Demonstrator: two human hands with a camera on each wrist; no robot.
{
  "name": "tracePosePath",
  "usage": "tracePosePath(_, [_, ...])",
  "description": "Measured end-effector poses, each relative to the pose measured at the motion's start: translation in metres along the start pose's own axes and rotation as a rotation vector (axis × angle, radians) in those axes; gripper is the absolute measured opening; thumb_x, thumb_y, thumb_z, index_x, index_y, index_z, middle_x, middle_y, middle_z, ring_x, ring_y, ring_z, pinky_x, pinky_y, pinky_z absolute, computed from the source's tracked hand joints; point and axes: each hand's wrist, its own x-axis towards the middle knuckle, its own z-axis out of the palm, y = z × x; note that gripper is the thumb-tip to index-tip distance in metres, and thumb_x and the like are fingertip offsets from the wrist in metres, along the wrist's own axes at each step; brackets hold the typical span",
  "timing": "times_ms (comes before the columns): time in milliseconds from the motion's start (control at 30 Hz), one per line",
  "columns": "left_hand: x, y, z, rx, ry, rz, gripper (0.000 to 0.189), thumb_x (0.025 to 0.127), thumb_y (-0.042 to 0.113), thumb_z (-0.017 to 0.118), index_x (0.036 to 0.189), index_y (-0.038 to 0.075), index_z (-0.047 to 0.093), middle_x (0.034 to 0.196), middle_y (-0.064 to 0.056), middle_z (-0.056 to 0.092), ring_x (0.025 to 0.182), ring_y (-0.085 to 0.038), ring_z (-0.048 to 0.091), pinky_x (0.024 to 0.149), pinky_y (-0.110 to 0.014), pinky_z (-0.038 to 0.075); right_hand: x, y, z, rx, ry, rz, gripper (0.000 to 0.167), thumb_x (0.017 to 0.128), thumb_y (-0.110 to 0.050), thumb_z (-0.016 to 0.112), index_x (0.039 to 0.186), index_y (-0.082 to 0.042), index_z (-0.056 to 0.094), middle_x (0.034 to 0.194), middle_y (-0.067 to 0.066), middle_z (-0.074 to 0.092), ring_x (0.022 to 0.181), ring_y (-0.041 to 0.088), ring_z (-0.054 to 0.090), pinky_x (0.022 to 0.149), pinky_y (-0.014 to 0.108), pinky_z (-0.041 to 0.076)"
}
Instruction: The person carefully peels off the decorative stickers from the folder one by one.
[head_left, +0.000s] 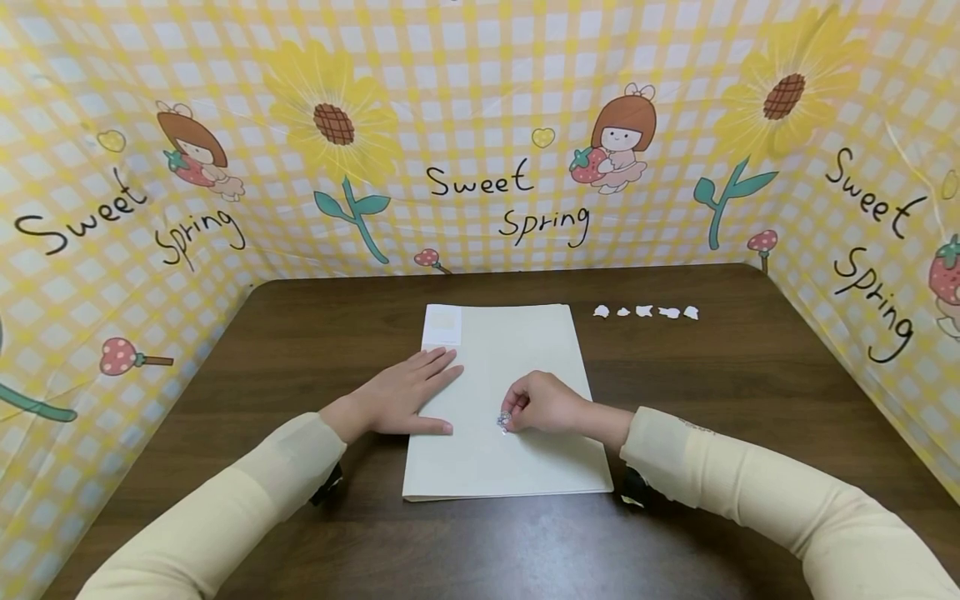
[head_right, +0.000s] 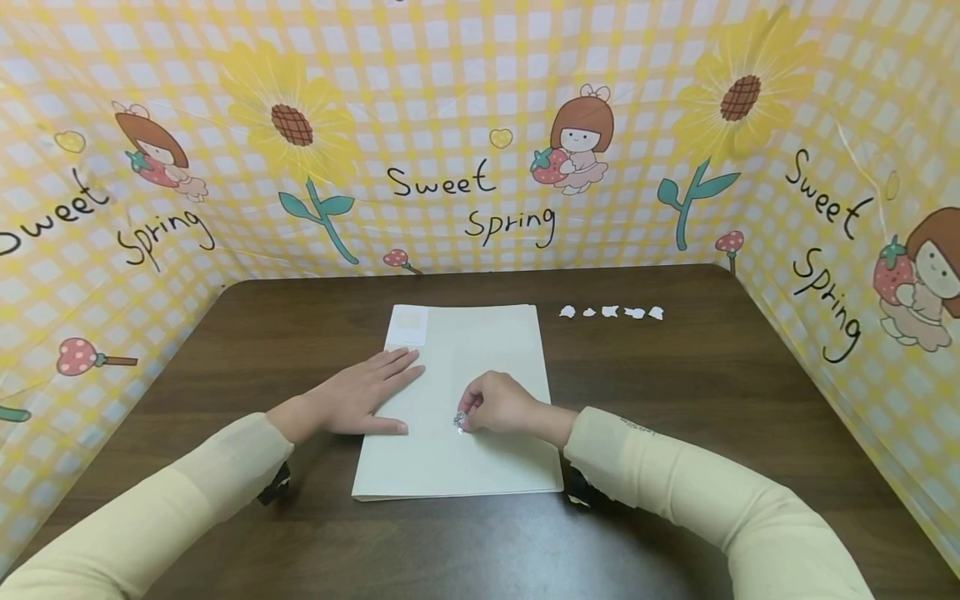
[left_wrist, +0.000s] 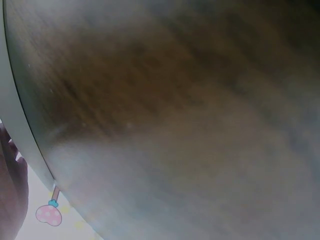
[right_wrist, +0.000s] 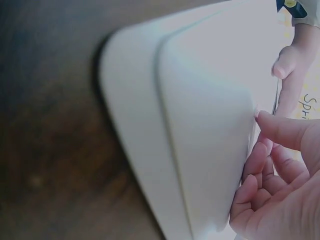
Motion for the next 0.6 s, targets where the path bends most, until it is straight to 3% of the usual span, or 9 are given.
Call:
tracePosePath(400, [-0.001,-0.002,0.001,0.012,0.014,0.012,0.097,0.087,0.078,0.037,0.156,0.012,0.022,0.161,-0.013,0.015,0.147,-0.028,0.009,0.115,-0.044,0.016,-0.004,0.006,-0.015,0.118,-0.057,-0.032,0.005,0.081,-0.001,0.073,0.082,-0.006,0.074,0.069,0.000,0.064,0.062,0.011,0.051,0.056,0.023,0.042])
tracePosePath(600, [-0.001,-0.001,0.000,0.007,-0.002,0.009,0.097,0.087,0.078,0.036,0.156,0.013,0.021,0.161,-0.012,0.013,0.147,-0.027,0.008,0.116,-0.043,0.013,-0.006,0.017,-0.029,0.192,-0.037,0.003,0.004,0.083,-0.001,0.073,0.087,-0.002,0.073,0.070,0.001,0.064,0.064,0.012,0.052,0.056,0.024,0.044])
